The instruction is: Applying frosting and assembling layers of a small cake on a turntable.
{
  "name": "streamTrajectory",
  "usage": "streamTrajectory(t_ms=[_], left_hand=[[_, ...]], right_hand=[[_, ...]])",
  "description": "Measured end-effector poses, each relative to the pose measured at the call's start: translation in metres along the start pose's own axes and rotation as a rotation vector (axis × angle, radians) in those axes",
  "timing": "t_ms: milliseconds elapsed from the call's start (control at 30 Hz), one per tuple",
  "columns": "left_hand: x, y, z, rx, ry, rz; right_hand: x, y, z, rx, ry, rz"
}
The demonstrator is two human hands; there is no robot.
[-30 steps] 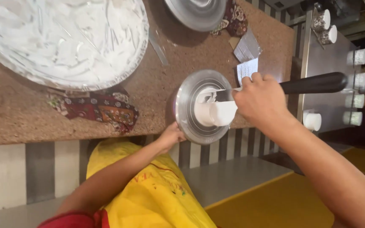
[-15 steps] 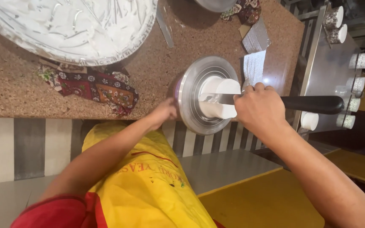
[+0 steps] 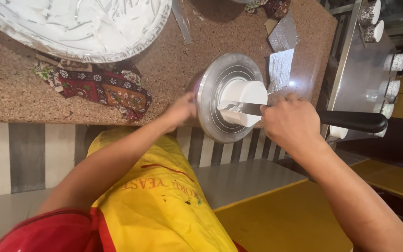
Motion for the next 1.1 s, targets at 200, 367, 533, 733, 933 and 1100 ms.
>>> streamTrajectory(t_ms=[200, 367, 533, 733, 933, 1100], left_hand=[[-0.001, 0.002, -0.018, -0.03, -0.055, 0.045], [-0.002, -0.001, -0.003, -0.005, -0.086, -0.003], [0.0, 0.003, -0.018, -0.047, -0.081, 0.036], [-0.003, 0.004, -0.004, 0.082, -0.285, 0.074], [0.003, 0.008, -0.017, -0.044, 0.06, -0.115], [-0.005, -0.005, 0.002, -0.035, -0.122, 0.117]], right_hand=[[-0.004, 0.001, -0.003, 0.047, 0.029, -0.129], [-0.005, -0.001, -0.004, 0.072, 0.018, -0.165], [-0.005, -0.002, -0.004, 0.063, 0.052, -0.147], [-0.003, -0.004, -0.005, 0.088, 0.023, -0.209], [-0.003, -0.004, -0.006, 0.074, 0.068, -0.177], [-0.004, -0.006, -0.008, 0.115, 0.019, -0.245]])
Point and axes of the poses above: each hand's wrist, its own y-axis towards the middle knuckle, its own x-axis out of the palm, z = x × y, the point moved 1 cm from there along y, towards the middle knuckle, and after that the axes turned 5 degrees about z, right-handed, at the moved point
